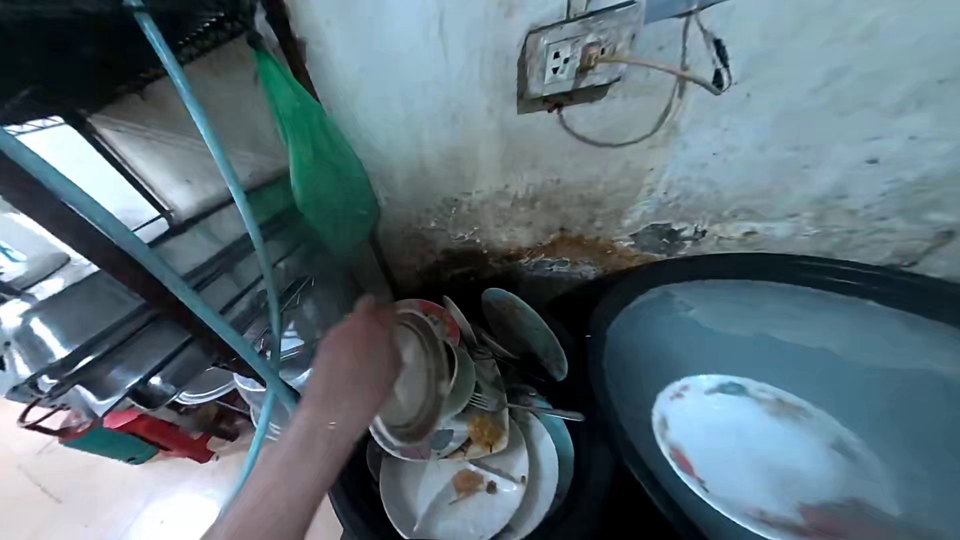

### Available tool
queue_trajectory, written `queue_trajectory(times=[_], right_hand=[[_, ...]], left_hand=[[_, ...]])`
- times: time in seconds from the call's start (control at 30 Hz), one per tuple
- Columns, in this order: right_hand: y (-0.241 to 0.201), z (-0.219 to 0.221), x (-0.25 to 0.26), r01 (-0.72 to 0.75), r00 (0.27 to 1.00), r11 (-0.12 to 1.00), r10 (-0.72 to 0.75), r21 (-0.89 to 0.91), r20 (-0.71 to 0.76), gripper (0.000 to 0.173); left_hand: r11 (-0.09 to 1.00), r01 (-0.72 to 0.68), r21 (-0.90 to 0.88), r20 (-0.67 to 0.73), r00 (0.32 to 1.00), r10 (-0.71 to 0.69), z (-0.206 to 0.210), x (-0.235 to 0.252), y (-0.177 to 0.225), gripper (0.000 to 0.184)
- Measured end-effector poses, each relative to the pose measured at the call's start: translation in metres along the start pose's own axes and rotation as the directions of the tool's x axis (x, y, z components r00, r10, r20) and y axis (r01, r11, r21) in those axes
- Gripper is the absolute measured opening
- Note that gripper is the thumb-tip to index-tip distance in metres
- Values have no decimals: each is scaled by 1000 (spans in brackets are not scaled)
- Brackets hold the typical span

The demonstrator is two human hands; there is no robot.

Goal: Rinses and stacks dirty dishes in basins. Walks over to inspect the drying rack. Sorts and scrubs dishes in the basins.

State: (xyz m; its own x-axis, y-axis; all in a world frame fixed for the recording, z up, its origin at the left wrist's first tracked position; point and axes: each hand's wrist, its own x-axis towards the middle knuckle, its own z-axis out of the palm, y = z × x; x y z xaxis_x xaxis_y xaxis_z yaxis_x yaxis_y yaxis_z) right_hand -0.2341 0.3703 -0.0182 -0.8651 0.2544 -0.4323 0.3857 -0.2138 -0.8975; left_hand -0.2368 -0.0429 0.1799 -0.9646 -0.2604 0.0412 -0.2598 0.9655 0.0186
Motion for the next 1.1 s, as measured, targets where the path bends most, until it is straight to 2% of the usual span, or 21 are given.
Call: queue_trajectory(times=[0.07,0.17,0.27,0.33,0.43,0.47,0.53,0.6,0.63,0.67,0.7,0.73,0.8,0.87,0.93,1.0,1.1], right_hand=[[-15,26,-1,0,1000,1000,0,11,20,67],[-39,79,-3,9,998,999,-11,49,54,71],[-63,136,-10,90,990,995,-86,-35,114,74],[-72,167,-11,232,960,968,-212,-93,183,79],[-76,200,-9,541,822,818,-466,-196,327,83],[-78,209,-10,626,768,741,-533,-241,355,81],[-80,218,-5,803,595,511,-694,-306,405,69],[-79,217,5,894,438,331,-782,-301,443,58],[-78,214,10,910,406,309,-802,-276,439,56],[-77,209,14,902,427,349,-803,-254,416,57],[-75,204,17,859,512,465,-778,-215,364,56],[-73,200,18,769,634,623,-717,-143,289,56],[-67,197,20,514,843,855,-518,63,149,52],[-57,197,25,245,956,923,-282,296,87,41],[-41,199,29,56,978,903,-137,427,160,37],[-29,207,27,-54,972,886,-58,461,227,34],[-22,224,18,-181,949,874,34,451,315,36]], left_hand=[[988,-56,-143,145,986,77,28,10,28,38],[972,-136,-191,358,912,198,75,33,67,35],[965,-184,-186,432,867,249,108,53,86,33],[964,-174,-199,445,860,248,116,63,91,32],[961,-128,-245,381,899,217,118,69,97,37],[956,-149,-251,341,911,231,120,71,97,39],[931,-222,-289,242,924,295,126,79,91,34],[918,-236,-320,226,922,316,121,83,86,33],[913,-239,-331,216,923,320,117,84,83,32],[912,-250,-324,198,925,324,113,84,81,31],[913,-266,-310,169,929,328,109,83,79,31],[913,-281,-295,128,935,330,105,81,76,30],[907,-310,-287,21,944,329,98,79,69,29],[891,-274,-362,-32,959,282,90,81,61,28],[829,-140,-542,-10,987,160,80,82,56,29],[700,0,-714,52,997,53,72,81,53,28],[503,119,-856,161,986,40,69,76,48,30]])
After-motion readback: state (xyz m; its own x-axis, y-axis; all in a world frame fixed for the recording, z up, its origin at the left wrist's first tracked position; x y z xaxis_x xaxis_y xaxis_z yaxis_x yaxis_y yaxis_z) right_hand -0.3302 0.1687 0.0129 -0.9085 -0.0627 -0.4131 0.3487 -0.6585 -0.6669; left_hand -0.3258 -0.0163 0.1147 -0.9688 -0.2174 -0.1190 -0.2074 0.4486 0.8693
